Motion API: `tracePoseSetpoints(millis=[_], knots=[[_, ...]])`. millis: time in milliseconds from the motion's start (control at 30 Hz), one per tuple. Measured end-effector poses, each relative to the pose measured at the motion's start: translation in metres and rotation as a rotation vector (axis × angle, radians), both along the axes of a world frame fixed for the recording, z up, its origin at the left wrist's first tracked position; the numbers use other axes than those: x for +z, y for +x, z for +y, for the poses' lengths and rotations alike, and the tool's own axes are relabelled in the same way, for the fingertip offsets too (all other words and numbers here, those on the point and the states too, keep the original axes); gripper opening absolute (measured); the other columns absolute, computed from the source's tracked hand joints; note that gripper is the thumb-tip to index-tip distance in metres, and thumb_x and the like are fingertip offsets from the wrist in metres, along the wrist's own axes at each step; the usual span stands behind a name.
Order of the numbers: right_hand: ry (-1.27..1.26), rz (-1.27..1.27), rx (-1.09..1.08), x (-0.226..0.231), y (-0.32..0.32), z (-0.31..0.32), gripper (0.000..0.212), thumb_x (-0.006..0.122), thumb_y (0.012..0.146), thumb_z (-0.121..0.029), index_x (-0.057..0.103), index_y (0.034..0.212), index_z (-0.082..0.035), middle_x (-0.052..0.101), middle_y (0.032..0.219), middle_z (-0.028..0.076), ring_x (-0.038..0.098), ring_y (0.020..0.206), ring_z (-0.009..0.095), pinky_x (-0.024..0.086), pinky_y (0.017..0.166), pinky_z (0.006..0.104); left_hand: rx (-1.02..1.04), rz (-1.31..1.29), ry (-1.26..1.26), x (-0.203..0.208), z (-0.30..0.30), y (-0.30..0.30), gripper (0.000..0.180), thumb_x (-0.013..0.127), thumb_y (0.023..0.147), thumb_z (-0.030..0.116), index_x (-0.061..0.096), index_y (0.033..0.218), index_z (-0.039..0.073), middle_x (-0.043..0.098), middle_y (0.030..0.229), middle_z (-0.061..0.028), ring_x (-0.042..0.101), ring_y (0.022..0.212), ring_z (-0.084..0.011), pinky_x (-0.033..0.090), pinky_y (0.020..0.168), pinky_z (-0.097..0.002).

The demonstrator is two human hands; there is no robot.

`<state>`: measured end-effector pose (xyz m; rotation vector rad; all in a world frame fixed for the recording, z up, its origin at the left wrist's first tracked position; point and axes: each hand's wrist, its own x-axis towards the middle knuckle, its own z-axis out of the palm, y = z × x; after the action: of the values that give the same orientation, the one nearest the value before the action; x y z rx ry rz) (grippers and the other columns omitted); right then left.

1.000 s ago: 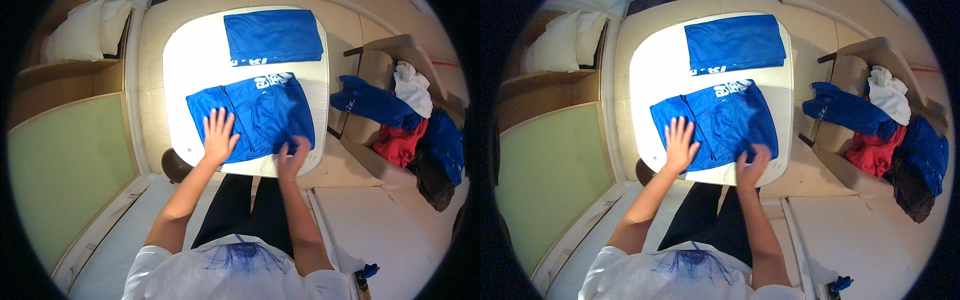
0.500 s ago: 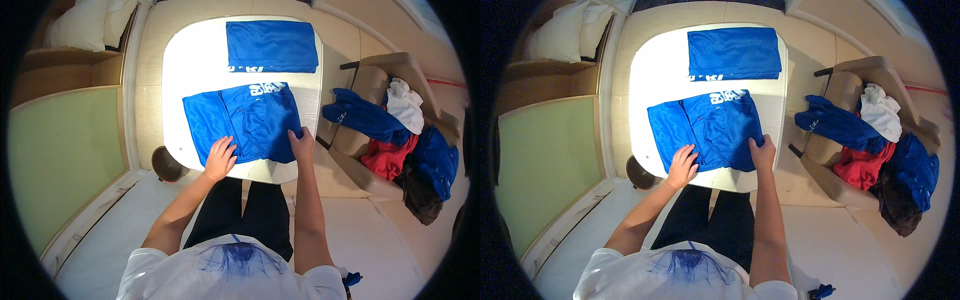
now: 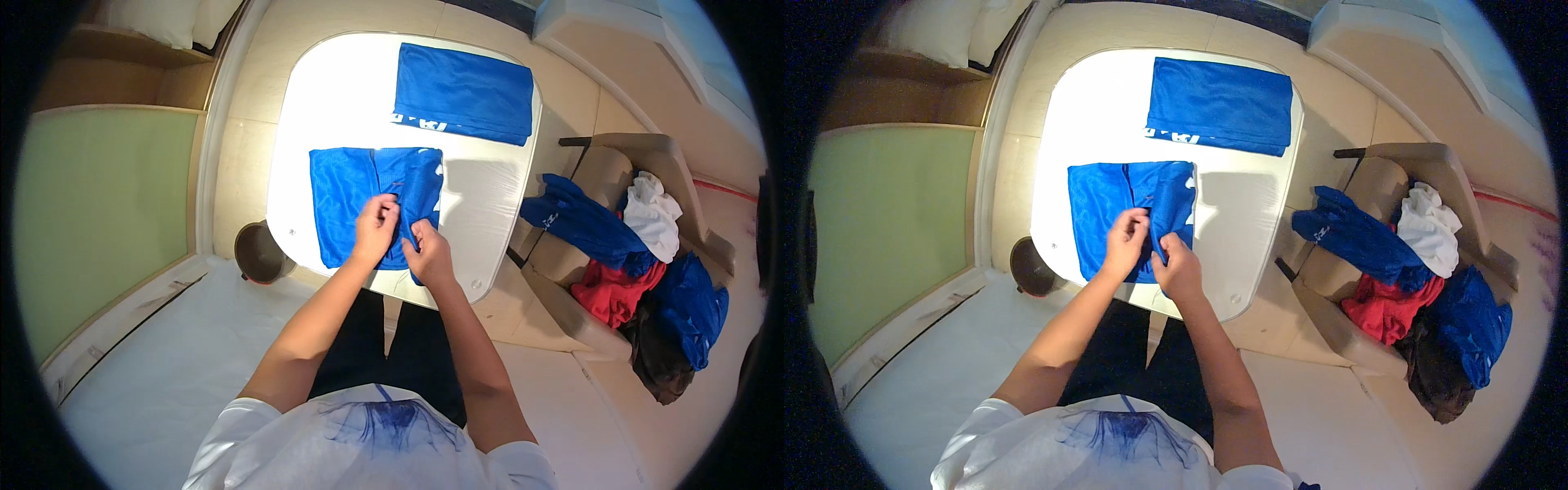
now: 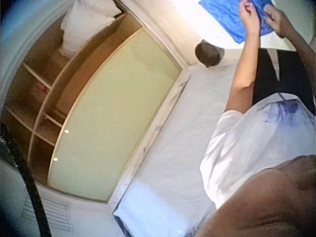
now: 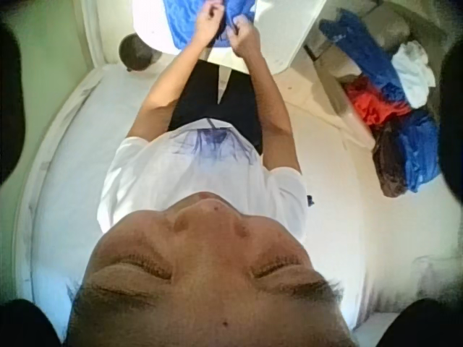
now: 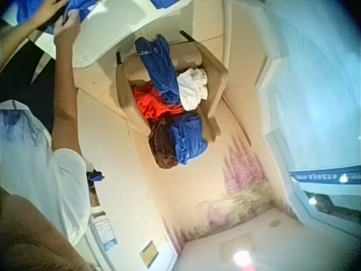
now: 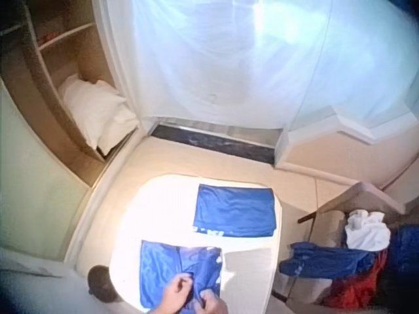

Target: The person folds a blue jacket and a blue shirt on a white table. They smooth and align each garment, fold sleeves and sides, then stack the folded items. A white cloth is briefly handled at the end.

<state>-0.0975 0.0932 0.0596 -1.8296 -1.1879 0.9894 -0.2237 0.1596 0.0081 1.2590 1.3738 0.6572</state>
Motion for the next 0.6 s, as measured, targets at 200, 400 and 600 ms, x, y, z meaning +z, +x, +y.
tracePoseSetpoints(millis=[200, 400, 600], knots=[[0.002, 0.204, -0.064, -0.012, -0.030, 0.016, 0.020, 0.069, 0.079, 0.000, 0.051, 0.085, -0.001, 0.049, 0.068, 0.003, 0.044, 0.060, 0.008, 0.040, 0.055, 0.0259, -0.041, 0.552, 0.250, -0.005, 0.008, -0.032, 0.033, 0.074, 0.081, 0.017, 0.057, 0.106, 0.004, 0.058, 0.096, -0.0138, 0.061, 0.076, -0.0331, 0.051, 0.069, -0.0423], [-0.041, 0.193, -0.061, -0.023, -0.033, 0.020, 0.024, 0.071, 0.079, -0.003, 0.047, 0.083, -0.003, 0.043, 0.066, 0.002, 0.041, 0.058, 0.010, 0.037, 0.054, 0.0272, -0.052, 0.450, 0.238, -0.022, 0.013, -0.042, 0.018, 0.073, 0.081, 0.013, 0.062, 0.092, 0.003, 0.060, 0.082, -0.0093, 0.060, 0.068, -0.0241, 0.050, 0.063, -0.0356], [-0.006, 0.303, -0.122, -0.012, -0.036, 0.022, 0.023, 0.070, 0.082, -0.005, 0.047, 0.083, -0.004, 0.040, 0.063, -0.001, 0.038, 0.057, 0.006, 0.032, 0.051, 0.0257, 0.184, -0.065, -0.199, -0.024, 0.007, -0.057, 0.010, 0.072, 0.088, 0.007, 0.066, 0.092, 0.000, 0.063, 0.074, 0.0001, 0.058, 0.066, -0.0085, 0.046, 0.062, -0.0224]])
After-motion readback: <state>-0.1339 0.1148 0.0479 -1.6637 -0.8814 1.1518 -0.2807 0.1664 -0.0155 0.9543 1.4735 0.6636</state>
